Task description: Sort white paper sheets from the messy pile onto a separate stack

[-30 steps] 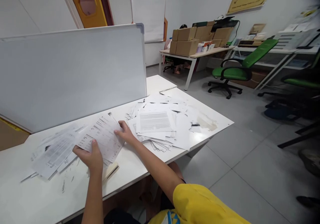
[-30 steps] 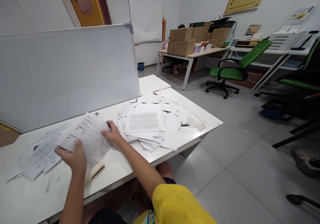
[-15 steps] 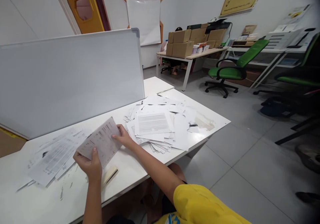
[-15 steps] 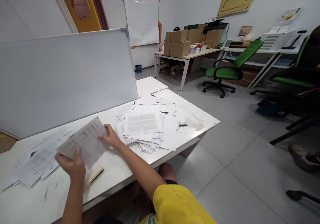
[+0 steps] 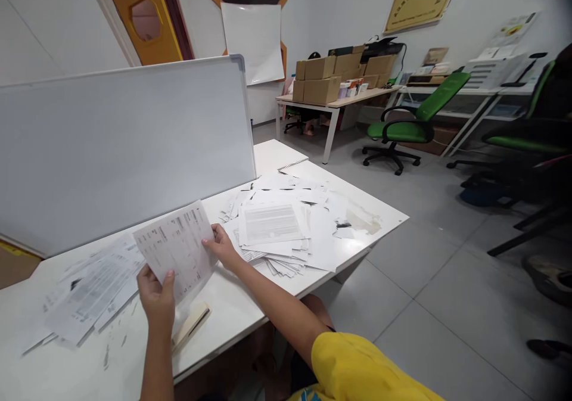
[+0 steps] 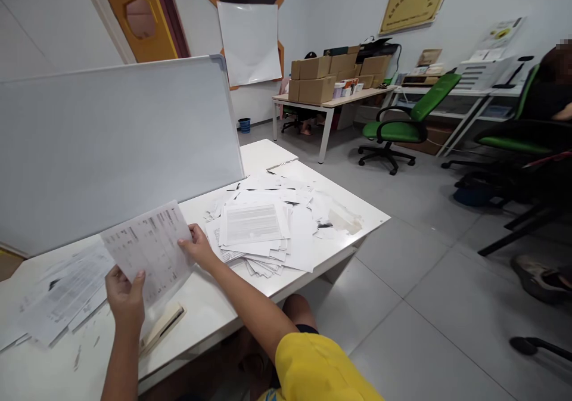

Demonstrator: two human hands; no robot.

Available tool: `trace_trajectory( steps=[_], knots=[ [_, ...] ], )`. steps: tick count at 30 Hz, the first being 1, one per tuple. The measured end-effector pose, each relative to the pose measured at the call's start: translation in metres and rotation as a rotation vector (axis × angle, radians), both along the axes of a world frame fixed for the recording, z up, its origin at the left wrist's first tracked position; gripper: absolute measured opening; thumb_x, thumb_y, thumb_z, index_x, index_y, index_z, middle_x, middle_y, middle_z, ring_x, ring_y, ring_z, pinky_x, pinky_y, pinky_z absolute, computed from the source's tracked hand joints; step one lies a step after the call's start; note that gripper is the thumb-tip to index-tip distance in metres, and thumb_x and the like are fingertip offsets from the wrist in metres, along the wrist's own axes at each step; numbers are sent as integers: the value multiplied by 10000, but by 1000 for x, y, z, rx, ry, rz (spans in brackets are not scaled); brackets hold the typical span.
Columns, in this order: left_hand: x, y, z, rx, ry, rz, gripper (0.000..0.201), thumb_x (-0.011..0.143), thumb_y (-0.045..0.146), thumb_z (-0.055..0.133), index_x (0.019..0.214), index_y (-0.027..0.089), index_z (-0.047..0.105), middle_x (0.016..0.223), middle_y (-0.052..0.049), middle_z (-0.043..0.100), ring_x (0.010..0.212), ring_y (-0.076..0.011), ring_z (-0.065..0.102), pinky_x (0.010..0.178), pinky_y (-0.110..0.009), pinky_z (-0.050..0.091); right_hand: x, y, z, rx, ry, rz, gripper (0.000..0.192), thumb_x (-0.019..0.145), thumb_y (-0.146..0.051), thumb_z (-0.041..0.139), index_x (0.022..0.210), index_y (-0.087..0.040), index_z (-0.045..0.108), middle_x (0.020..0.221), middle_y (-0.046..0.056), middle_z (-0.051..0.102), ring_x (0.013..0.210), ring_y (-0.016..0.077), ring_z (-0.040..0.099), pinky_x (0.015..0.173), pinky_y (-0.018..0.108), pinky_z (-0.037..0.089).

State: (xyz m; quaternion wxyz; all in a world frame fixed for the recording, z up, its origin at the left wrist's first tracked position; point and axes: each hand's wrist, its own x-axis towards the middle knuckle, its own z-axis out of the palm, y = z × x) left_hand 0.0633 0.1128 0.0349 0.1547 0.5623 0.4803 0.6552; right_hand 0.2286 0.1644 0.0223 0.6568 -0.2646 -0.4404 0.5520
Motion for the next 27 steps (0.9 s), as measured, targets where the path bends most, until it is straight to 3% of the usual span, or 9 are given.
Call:
trace_trajectory(
  steps=[4,10,15,20,24,27],
  knots=[
    [4,-3,-7,-66,39,48,584,767,451,682,1231,159,481,1201,-149,584,1167,-259,570,1091,-461,400,0,0,-3,32,-36,15,365,712,-402,694,959,-237,482,944,7,590,942,203,580,886,332,479],
    [9,-5,-5,-58,-5,50,652,752,429,703,1293,147,473,1259,-163,582,1189,-271,568,1091,-472,407,1,0,-6,50,-40,2,373,726,-421,685,986,-232,495,969,13,596,953,206,576,910,340,467],
    [5,-5,-4,-229,-68,-86,676,780,458,642,1375,200,447,1256,-137,611,1173,-265,593,1060,-449,449,3,-3,-1,84,2,-9,348,727,-441,684,932,-237,491,941,7,585,920,203,574,883,338,478],
    [-5,-7,5,-349,-83,-159,646,679,399,731,1265,173,577,1152,-118,674,1219,-285,564,1125,-473,371,10,-6,10,61,57,2,370,680,-450,736,899,-232,532,905,2,609,904,200,581,859,321,482],
    [-6,-11,28,-431,-203,-31,632,529,390,811,1076,110,664,1054,-105,709,1196,-335,571,1136,-519,330,19,-5,17,-53,-10,212,432,625,-472,808,902,-209,606,872,-9,628,833,174,600,767,273,493],
    [-5,-10,44,-463,-210,40,554,494,397,809,956,115,692,1004,-80,725,1133,-354,610,1053,-531,432,27,-2,18,-115,-92,395,423,599,-452,848,872,-185,666,847,-9,644,783,151,613,706,227,491]
  ],
)
